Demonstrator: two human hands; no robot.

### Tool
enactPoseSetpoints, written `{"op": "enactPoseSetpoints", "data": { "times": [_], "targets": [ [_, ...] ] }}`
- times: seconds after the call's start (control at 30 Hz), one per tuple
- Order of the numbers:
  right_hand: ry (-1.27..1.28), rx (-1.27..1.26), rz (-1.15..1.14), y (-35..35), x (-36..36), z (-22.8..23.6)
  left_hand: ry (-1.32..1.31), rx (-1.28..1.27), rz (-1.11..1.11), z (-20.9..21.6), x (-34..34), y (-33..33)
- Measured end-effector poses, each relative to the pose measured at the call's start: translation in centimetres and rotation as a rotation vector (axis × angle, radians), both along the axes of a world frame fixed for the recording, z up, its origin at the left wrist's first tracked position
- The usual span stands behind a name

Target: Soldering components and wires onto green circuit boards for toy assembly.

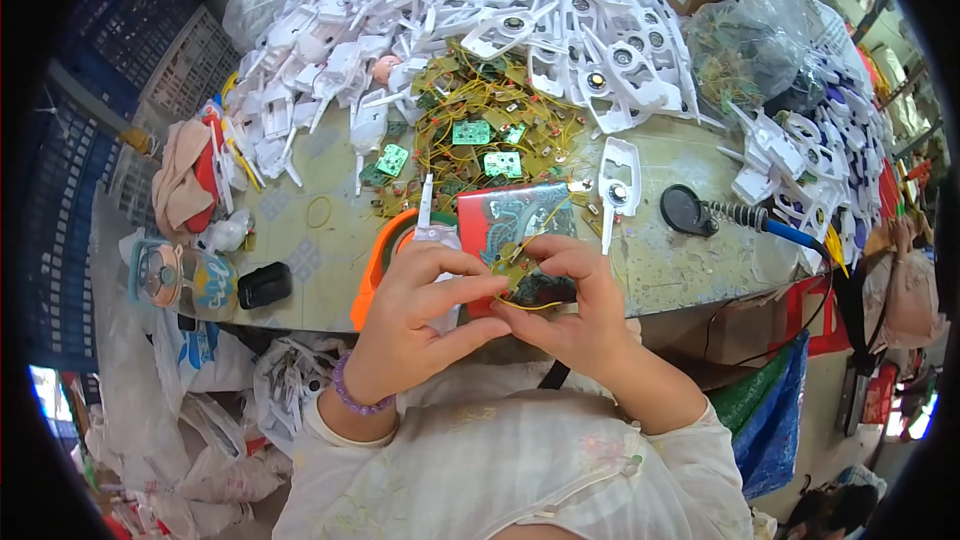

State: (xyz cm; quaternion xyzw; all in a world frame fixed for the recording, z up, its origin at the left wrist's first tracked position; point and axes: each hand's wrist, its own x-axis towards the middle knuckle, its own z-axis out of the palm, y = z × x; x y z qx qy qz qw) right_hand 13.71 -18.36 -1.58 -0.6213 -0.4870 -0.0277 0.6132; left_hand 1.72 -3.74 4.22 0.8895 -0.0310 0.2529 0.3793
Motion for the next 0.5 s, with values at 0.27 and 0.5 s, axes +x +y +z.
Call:
{"op": "enactPoseSetpoints", "data": {
  "times": [0.27,0.5],
  "targets": [
    [-0.029,-0.079,-0.013,0.0,-0.8,0.1,-0.071,-0.325,0.092,-1.4,0.8,-0.9],
    [-0.387,0.027,0.032,0.6,-1.3,-0.3,0.008,-0.498,0.073,-1.4,1.8,-1.2]
  ]
}}
